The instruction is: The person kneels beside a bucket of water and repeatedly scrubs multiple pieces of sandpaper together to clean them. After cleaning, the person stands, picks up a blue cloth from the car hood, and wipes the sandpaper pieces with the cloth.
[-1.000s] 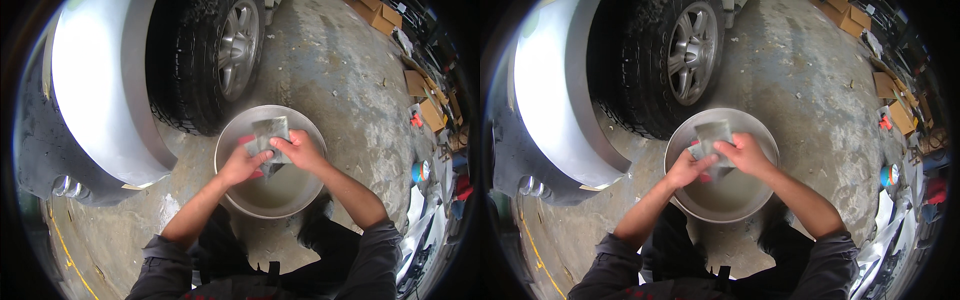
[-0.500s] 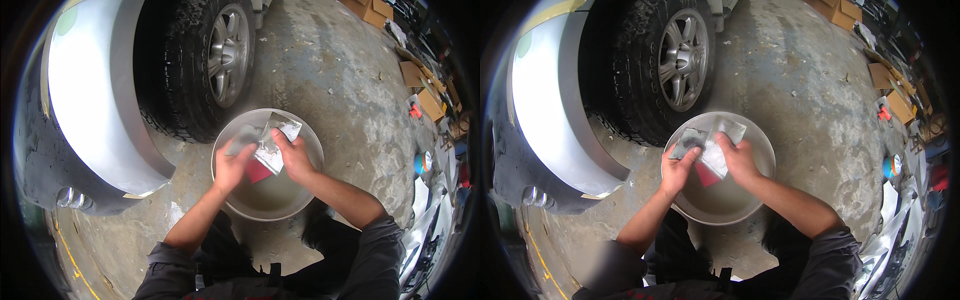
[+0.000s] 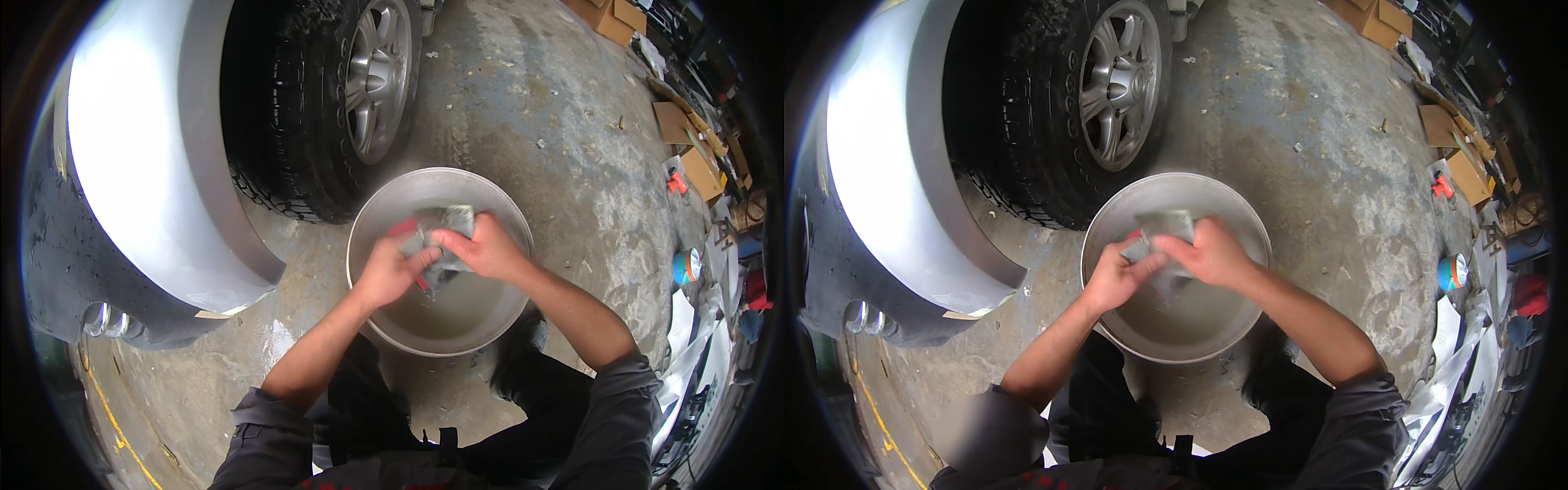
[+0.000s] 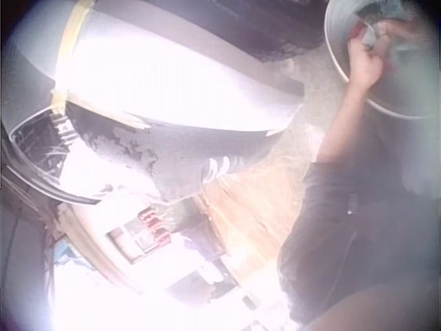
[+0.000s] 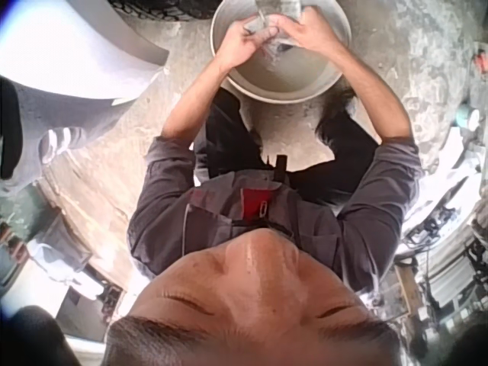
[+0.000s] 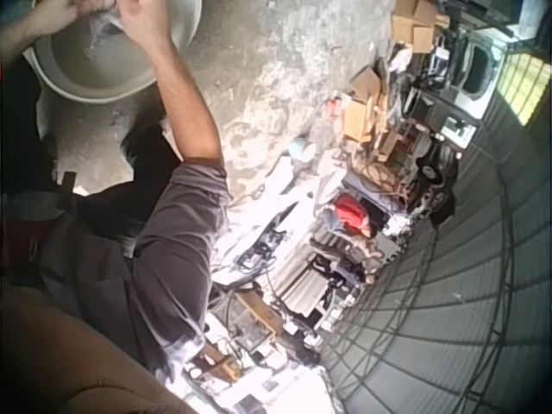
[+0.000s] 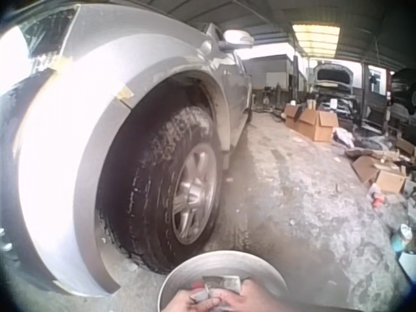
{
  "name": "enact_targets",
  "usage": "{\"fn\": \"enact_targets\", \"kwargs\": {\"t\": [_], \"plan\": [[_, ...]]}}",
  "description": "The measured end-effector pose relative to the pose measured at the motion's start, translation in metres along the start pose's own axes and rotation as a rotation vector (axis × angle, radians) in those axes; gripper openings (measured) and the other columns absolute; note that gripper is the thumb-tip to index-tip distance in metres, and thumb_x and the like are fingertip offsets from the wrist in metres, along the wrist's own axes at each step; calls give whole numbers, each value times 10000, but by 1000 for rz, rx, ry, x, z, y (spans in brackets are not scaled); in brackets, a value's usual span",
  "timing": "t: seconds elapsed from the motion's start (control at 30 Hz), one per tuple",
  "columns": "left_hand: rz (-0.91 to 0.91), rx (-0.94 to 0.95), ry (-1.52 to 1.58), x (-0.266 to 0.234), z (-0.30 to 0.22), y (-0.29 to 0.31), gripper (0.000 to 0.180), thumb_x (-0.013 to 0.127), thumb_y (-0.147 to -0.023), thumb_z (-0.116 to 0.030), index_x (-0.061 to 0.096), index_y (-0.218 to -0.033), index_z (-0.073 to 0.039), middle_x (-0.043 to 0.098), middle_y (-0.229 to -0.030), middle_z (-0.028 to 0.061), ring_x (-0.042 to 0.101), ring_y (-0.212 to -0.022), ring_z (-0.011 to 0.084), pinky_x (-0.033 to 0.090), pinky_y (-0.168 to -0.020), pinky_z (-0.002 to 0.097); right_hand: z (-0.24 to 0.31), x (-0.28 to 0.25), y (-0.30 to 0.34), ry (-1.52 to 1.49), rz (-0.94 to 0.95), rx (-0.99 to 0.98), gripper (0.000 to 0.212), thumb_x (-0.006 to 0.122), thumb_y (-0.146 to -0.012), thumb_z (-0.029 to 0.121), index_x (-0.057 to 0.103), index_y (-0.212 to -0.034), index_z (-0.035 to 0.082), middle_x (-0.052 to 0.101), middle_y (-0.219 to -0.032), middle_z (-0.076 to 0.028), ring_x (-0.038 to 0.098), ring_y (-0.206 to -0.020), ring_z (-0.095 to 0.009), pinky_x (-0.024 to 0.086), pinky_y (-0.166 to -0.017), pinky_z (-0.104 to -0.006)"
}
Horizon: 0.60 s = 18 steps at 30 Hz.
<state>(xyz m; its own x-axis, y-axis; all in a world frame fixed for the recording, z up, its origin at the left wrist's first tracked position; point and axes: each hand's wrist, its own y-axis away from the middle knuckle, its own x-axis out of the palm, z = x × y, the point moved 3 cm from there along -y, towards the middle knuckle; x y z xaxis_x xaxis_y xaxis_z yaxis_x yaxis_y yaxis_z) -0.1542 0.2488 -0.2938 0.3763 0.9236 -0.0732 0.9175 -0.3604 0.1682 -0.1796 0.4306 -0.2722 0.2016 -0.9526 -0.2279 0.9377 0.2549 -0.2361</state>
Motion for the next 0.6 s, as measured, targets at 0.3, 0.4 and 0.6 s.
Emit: {"fn": "enact_targets", "kwargs": {"t": [0.3, 0.4, 0.6], "plan": [[-239, 195, -82, 1, -5, 0, 473, 747, -961, -118, 601, -1382, 39, 704, -1232, 160, 668, -1040, 164, 558, -871, 309, -17, 10, 19, -309, -266, 287, 289, 691, -1003, 280, 741, -1020, -5, 736, -855, -32, 652, -728, -98, 519, -636, -303], [-165, 73, -115, 1, -4, 3, 456, 734, -974, -82, 590, -1389, 39, 716, -1147, 89, 649, -987, 125, 552, -862, 286, -14, 6, 15, 41, -124, 192, 328, 709, -988, 317, 742, -973, -9, 724, -770, -30, 634, -659, -90, 502, -580, -310], [-232, 168, 62, 1, -8, 2, 472, 758, -960, -144, 619, -1388, 0, 725, -1194, 115, 676, -866, 126, 567, -778, 292, -6, 2, 12, -375, -253, 362, 337, 702, -989, 335, 746, -1049, 7, 735, -833, -40, 633, -703, -83, 521, -635, -315]]}}
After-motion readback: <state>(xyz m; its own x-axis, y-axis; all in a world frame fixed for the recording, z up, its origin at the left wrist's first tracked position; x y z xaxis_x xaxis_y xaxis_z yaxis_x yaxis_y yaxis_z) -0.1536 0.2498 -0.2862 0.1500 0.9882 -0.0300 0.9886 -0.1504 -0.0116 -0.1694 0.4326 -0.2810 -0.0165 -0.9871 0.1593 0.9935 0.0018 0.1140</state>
